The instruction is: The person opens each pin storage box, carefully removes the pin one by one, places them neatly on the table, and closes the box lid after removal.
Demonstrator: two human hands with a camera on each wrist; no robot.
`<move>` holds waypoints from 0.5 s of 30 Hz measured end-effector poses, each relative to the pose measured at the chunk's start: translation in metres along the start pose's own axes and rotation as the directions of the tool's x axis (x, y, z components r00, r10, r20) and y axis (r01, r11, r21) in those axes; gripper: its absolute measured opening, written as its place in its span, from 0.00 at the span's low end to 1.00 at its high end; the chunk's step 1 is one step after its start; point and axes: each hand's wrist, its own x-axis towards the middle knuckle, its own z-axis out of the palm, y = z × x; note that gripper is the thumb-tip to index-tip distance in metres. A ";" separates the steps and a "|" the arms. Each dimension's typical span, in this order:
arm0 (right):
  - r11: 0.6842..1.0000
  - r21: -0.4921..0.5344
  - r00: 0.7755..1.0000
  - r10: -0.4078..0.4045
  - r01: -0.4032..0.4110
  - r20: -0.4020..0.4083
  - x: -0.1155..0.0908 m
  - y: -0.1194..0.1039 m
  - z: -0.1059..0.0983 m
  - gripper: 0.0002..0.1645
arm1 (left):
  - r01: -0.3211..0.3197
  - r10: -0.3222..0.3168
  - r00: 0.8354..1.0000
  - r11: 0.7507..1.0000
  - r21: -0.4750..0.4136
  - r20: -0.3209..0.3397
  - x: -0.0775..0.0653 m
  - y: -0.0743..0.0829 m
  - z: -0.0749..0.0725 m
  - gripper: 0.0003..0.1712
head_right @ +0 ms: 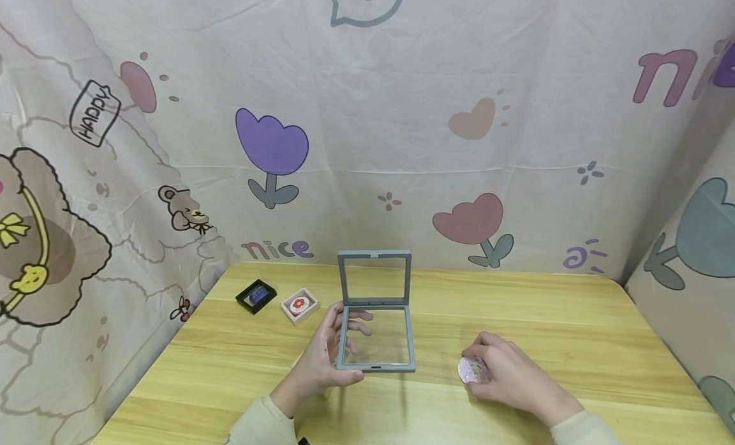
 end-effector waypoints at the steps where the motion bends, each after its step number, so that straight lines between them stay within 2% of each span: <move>1: 1.000 -0.004 1.000 -0.008 0.008 -0.004 0.000 0.000 0.000 0.27 | 0.002 -0.002 1.000 1.000 0.001 0.000 0.000 0.000 0.000 0.60; 5: 0.999 -0.038 1.000 -0.020 0.019 -0.020 0.001 -0.001 -0.002 0.28 | 0.000 0.000 1.000 1.000 0.004 -0.001 0.000 0.000 0.000 0.59; 10: 0.994 -0.105 0.999 0.037 -0.040 -0.031 0.007 -0.004 -0.012 0.34 | -0.007 0.007 1.000 1.000 0.005 0.003 0.000 0.001 0.001 0.59; 13: 0.992 -0.090 0.995 0.086 -0.089 -0.041 0.013 -0.009 -0.021 0.35 | -0.004 0.004 1.000 1.000 0.011 0.007 0.000 0.000 0.002 0.59; 15: 0.991 -0.038 0.991 0.126 -0.128 -0.040 0.017 -0.014 -0.027 0.33 | 0.003 -0.003 1.000 1.000 0.010 0.009 0.000 -0.001 0.003 0.59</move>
